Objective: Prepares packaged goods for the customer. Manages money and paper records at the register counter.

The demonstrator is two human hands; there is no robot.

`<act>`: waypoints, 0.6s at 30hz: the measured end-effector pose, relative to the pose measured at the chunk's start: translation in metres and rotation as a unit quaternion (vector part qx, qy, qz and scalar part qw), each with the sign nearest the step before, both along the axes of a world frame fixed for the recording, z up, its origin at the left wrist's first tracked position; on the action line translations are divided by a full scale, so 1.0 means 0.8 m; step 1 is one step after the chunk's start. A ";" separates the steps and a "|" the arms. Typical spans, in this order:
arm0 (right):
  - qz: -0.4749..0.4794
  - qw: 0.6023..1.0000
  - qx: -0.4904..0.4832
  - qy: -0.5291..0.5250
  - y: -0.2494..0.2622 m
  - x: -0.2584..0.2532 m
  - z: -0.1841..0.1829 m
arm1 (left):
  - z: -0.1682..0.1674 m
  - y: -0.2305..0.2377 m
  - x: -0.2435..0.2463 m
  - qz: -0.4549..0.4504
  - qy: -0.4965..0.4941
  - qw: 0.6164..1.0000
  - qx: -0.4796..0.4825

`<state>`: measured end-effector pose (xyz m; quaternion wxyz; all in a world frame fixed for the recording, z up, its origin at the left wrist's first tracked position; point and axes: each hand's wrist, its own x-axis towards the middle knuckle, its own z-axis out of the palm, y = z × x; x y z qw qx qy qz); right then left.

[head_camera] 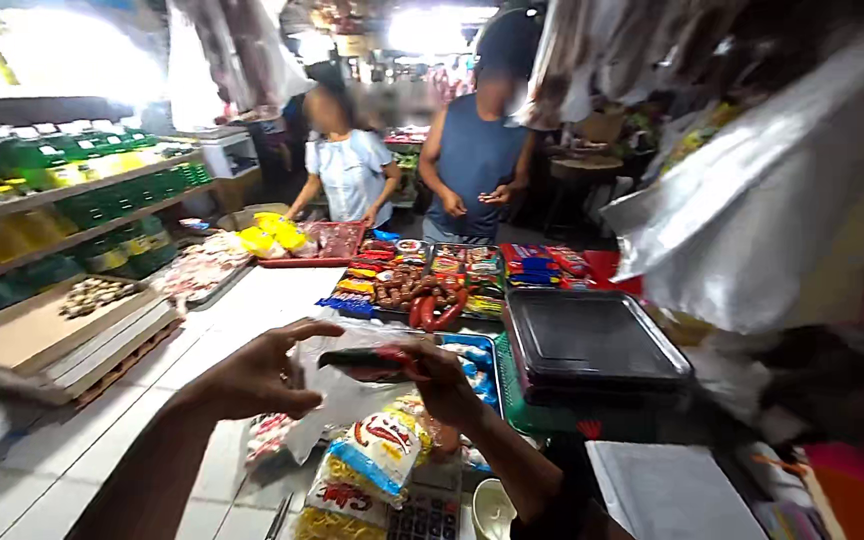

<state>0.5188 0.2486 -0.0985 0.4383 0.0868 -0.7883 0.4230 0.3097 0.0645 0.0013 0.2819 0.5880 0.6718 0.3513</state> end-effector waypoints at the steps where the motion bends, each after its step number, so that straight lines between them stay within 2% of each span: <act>1: -0.035 0.997 0.048 -0.044 0.003 -0.001 -0.001 | 0.002 0.003 0.001 -0.002 0.004 1.000 -0.008; 2: -0.083 0.986 0.094 -0.106 0.003 -0.001 -0.002 | -0.001 0.009 0.004 0.001 0.014 1.000 -0.016; 4: -0.171 0.931 0.156 -0.283 -0.006 -0.001 0.000 | -0.018 0.025 0.013 0.007 0.049 0.999 -0.021; 5: -0.185 0.889 0.169 -0.383 -0.010 -0.002 0.006 | -0.028 0.031 0.017 0.011 0.063 0.998 -0.020; 7: -0.181 0.821 0.183 -0.510 -0.011 -0.005 0.018 | -0.044 0.036 0.018 0.011 0.072 0.997 -0.027; 9: -0.163 0.792 0.196 -0.555 -0.006 0.005 0.025 | -0.058 0.032 0.013 0.009 0.042 0.999 -0.032; 12: -0.153 0.818 0.264 -0.488 -0.006 0.038 0.015 | -0.072 0.015 0.007 0.015 -0.063 0.997 -0.043; 14: -0.169 0.855 0.334 -0.358 -0.009 0.054 -0.003 | -0.075 0.005 0.007 0.024 -0.094 0.995 -0.038; 16: -0.216 0.883 0.361 -0.207 -0.009 0.060 -0.010 | -0.069 -0.002 0.008 0.026 -0.099 0.995 0.006; 18: -0.254 0.893 0.337 -0.155 -0.007 0.062 0.013 | -0.056 -0.007 0.009 0.004 -0.088 0.991 0.100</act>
